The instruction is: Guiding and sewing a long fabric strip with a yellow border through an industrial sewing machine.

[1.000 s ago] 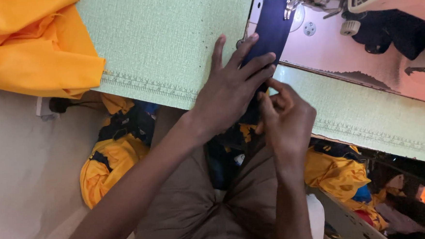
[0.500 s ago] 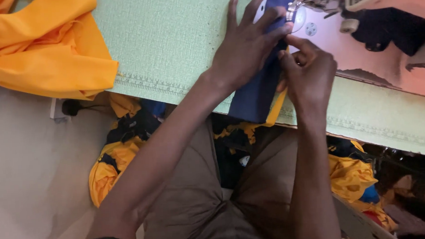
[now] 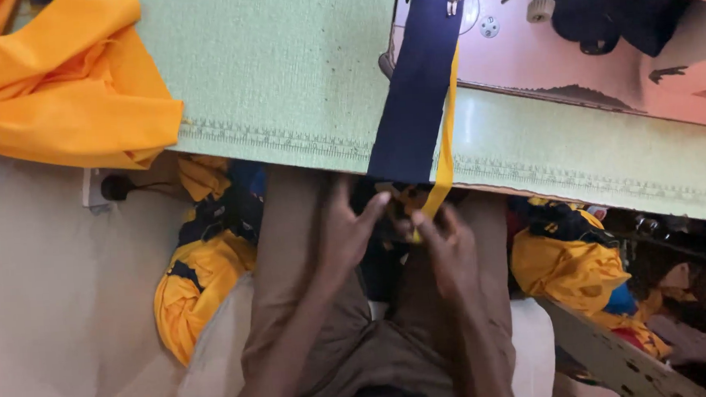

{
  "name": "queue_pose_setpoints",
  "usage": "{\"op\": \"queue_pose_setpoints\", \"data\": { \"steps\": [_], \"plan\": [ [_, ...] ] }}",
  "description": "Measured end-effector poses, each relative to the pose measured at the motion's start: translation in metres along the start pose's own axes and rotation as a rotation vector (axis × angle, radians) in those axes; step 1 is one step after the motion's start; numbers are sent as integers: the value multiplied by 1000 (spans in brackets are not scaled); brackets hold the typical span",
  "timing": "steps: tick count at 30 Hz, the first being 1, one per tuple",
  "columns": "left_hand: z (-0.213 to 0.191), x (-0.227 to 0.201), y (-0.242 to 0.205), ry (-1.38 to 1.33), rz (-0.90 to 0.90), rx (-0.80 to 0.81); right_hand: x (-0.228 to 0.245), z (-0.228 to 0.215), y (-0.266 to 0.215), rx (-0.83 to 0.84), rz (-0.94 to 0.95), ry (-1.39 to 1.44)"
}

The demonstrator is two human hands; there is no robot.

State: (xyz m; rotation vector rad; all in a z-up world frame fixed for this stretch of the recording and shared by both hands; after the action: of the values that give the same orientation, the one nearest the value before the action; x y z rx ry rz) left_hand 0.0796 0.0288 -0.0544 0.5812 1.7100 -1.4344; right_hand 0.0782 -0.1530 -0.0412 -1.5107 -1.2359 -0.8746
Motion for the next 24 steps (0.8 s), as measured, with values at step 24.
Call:
{"op": "queue_pose_setpoints", "data": {
  "steps": [24],
  "plan": [
    [24,15,-51,-72,-201,160,27,-6,-126,121,-607,-885]
  ]
}}
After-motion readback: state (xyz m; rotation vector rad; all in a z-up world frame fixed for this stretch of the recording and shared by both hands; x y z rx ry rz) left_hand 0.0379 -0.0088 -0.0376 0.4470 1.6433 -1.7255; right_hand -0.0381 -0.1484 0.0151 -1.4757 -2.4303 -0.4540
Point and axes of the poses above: each hand's wrist, its own y-axis towards the middle knuckle, its own z-axis out of the palm, x = y × z, the point moved 7 cm from there along y, towards the middle knuckle, and after that the axes turned 13 degrees about -z, right-handed, at the moved point
